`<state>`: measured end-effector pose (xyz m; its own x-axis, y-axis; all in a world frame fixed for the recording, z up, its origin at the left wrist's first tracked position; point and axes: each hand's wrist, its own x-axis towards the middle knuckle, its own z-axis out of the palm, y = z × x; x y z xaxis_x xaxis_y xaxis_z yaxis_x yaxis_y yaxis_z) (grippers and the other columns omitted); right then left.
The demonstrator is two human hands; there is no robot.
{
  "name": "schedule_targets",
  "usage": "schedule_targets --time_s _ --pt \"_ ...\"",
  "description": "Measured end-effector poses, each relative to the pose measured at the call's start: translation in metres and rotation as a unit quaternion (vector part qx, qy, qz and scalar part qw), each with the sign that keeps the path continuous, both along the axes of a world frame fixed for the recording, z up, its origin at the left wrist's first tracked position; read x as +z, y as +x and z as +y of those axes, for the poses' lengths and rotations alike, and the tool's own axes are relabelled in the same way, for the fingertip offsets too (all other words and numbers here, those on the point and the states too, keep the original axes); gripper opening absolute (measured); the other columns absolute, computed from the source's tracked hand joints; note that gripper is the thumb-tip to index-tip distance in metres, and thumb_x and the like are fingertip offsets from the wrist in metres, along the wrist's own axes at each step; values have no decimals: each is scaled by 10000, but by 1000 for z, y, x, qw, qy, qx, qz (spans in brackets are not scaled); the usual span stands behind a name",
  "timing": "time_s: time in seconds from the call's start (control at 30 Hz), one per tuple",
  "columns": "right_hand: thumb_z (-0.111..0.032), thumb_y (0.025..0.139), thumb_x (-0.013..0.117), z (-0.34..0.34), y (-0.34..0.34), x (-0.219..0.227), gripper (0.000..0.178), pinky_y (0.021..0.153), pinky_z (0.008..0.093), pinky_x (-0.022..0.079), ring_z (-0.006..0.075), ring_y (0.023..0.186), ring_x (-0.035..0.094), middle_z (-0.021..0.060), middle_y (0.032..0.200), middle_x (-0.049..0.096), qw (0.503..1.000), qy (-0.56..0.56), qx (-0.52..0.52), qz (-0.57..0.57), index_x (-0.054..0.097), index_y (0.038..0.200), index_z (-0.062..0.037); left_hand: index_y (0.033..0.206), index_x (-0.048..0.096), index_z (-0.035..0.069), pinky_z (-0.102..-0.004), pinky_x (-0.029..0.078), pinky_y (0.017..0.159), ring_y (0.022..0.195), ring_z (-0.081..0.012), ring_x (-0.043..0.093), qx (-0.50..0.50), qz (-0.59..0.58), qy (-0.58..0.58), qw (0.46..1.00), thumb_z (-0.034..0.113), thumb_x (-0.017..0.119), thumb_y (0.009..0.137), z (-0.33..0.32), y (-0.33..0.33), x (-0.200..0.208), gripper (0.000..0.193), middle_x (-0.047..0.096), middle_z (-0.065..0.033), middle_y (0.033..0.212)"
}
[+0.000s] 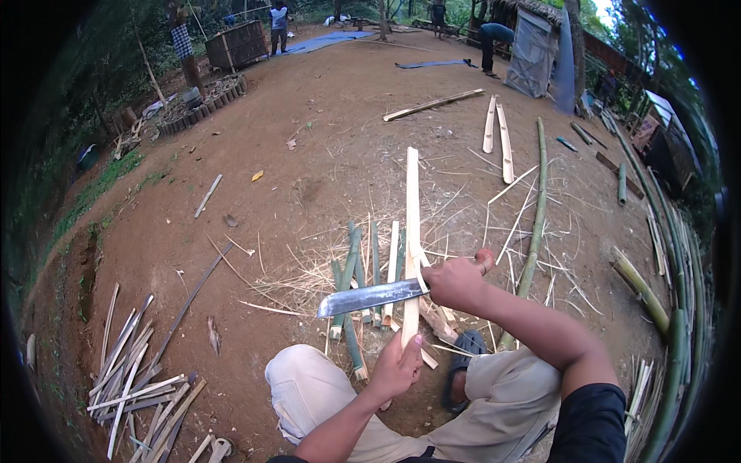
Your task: The person sits on the ground and uses a large knife to split long bamboo stalks into thin strips. They hold the bamboo with one hand and strike it with the knife to separate the material, occasionally adjusting the grip or the piece being worked on.
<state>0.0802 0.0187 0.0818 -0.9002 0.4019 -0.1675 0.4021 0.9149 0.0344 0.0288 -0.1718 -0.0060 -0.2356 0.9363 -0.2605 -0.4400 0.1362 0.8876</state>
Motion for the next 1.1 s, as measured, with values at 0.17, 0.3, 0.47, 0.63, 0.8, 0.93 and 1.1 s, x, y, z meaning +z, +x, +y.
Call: schedule_targets --time_s 0.17,0.3,0.47,0.63,0.8,0.93,1.1 --pt "-99 800 538 68 17 -30 161 676 472 556 339 706 695 170 766 681 986 20 -154 57 684 850 -54 1035 440 70 -221 314 423 513 -46 345 -18 51 16 998 313 440 1045 -3 10 -1 244 385 26 669" --pt "-108 799 553 48 8 -22 159 690 453 557 340 759 695 166 803 687 993 23 -107 38 687 847 -37 1036 434 68 -219 303 417 503 -42 337 -25 -3 15 1000 304 424 1050 3 13 2 237 368 32 650" --pt "-112 789 559 57 19 -19 183 692 461 559 360 759 691 176 816 688 984 22 -174 45 682 882 -15 1053 437 65 -216 299 413 484 -41 332 -19 57 24 998 286 418 1054 -10 20 16 222 373 29 645" --pt "-71 798 533 78 41 -32 184 734 483 553 381 822 687 226 867 679 964 4 -247 102 678 901 -21 1056 442 57 -224 327 409 474 -49 347 -61 2 29 998 277 438 1047 -10 31 7 221 387 22 637" --pt "-77 787 580 112 43 -13 167 761 473 552 385 879 683 249 911 677 962 20 -251 110 684 892 -2 1052 450 52 -222 326 416 476 -48 354 -75 79 -8 994 271 437 1047 -22 25 14 220 403 17 627" --pt "-70 759 613 173 78 -15 189 773 476 550 389 915 681 263 925 678 883 30 -421 205 686 901 29 1059 457 46 -232 329 421 474 -56 354 -142 80 -5 987 267 435 1049 -53 42 -1 222 404 14 623" --pt "-125 733 607 153 81 -54 274 781 450 557 405 894 684 290 880 678 886 -138 -414 154 682 881 92 1104 464 30 -233 308 411 460 -60 317 -117 -11 -48 992 283 410 1057 -51 42 -8 263 366 9 603"
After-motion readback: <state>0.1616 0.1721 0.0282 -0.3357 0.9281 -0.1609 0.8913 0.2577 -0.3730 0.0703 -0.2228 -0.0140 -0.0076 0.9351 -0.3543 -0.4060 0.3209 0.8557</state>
